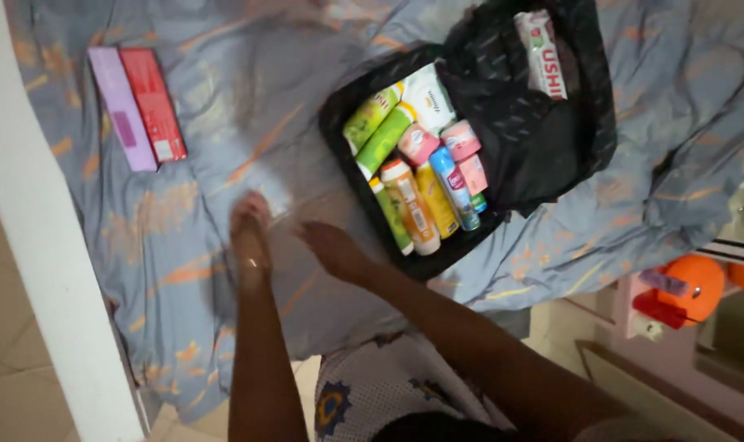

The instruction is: Unpack various toiletry items and bottles from a suitcase onto a bed.

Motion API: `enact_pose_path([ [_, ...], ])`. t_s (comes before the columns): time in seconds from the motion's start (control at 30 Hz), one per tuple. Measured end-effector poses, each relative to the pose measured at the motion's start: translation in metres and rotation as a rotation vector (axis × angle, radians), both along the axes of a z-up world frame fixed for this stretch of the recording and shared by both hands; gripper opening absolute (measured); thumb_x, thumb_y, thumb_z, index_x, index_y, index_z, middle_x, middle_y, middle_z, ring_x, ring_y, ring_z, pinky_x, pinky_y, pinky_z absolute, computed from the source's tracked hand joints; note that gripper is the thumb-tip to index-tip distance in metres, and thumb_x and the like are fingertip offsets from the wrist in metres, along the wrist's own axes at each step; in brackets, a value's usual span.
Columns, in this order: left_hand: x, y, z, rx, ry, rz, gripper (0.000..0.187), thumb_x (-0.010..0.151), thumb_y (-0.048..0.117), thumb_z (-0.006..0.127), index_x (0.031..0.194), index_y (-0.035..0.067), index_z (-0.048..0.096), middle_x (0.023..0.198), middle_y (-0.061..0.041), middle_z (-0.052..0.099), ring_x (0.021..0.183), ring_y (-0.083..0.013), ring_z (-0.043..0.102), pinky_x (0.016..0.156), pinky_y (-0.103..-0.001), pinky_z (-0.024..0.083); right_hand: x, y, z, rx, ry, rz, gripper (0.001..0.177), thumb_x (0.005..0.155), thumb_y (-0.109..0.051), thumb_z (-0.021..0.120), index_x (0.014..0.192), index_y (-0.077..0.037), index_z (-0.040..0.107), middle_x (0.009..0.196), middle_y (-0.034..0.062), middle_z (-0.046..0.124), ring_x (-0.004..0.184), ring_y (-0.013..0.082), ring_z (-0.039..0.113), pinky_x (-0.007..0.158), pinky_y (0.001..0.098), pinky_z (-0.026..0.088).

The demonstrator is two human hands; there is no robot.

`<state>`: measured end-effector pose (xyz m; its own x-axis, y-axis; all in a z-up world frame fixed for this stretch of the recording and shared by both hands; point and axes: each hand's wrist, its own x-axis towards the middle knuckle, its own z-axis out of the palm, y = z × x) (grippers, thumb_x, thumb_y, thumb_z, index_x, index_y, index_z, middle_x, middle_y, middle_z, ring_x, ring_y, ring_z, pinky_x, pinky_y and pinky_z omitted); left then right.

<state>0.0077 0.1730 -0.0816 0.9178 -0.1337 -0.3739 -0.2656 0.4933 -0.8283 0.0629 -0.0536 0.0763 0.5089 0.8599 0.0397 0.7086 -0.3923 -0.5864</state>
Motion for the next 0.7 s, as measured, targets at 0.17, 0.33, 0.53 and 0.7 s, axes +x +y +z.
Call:
enact_pose_path([
  [0.17,-0.082,-0.152,-0.035,0.712,-0.043,-0.337,0.021,0.108,0.026,0.053,0.104,0.008,0.062,0.093,-0.002,0.063,0.079,-0.0131,0.059,0.062,-0.026,0.044,0.02,-0.135,0.057,-0.377,0.279,-0.596,0.03,0.112,-0.022,0.049,0.129,-0.006,0.067,0.117,0.0224,0.069,0.106,0.0368,0.065,0.097,0.0507,0.05],
  [0.33,-0.074,-0.273,0.02,1.333,0.387,-0.686,0.028,0.101,0.036,0.057,0.105,0.011,0.068,0.094,-0.004,0.07,0.077,-0.0148,0.063,0.06,-0.027,0.049,0.044,-0.224,-0.011,-0.216,-0.266,-0.664,0.069,0.095,-0.036,0.062,0.145,0.007,0.043,0.127,0.0341,0.054,0.109,0.0518,0.055,0.091,0.0595,0.048],
  [0.53,0.03,-0.323,0.112,2.015,0.456,-0.684,0.034,0.104,0.038,0.064,0.112,0.004,0.067,0.098,-0.005,0.065,0.088,-0.0125,0.059,0.079,-0.027,0.052,0.039,-0.221,-0.048,-0.694,-0.604,-0.35,0.079,0.086,-0.042,0.077,0.149,-0.037,0.031,0.136,0.0262,0.054,0.099,0.0397,0.055,0.072,0.0498,0.047],
  [0.7,0.074,-0.329,0.142,1.944,0.481,-1.218,0.034,0.087,0.015,0.062,0.121,0.009,0.059,0.093,-0.01,0.064,0.073,-0.027,0.06,0.067,-0.039,0.052,0.058,-0.197,-0.024,-0.629,0.155,-0.912,0.096,0.072,-0.054,0.082,0.148,-0.014,0.038,0.118,0.0229,0.056,0.108,0.0451,0.058,0.077,0.0623,0.051],
])
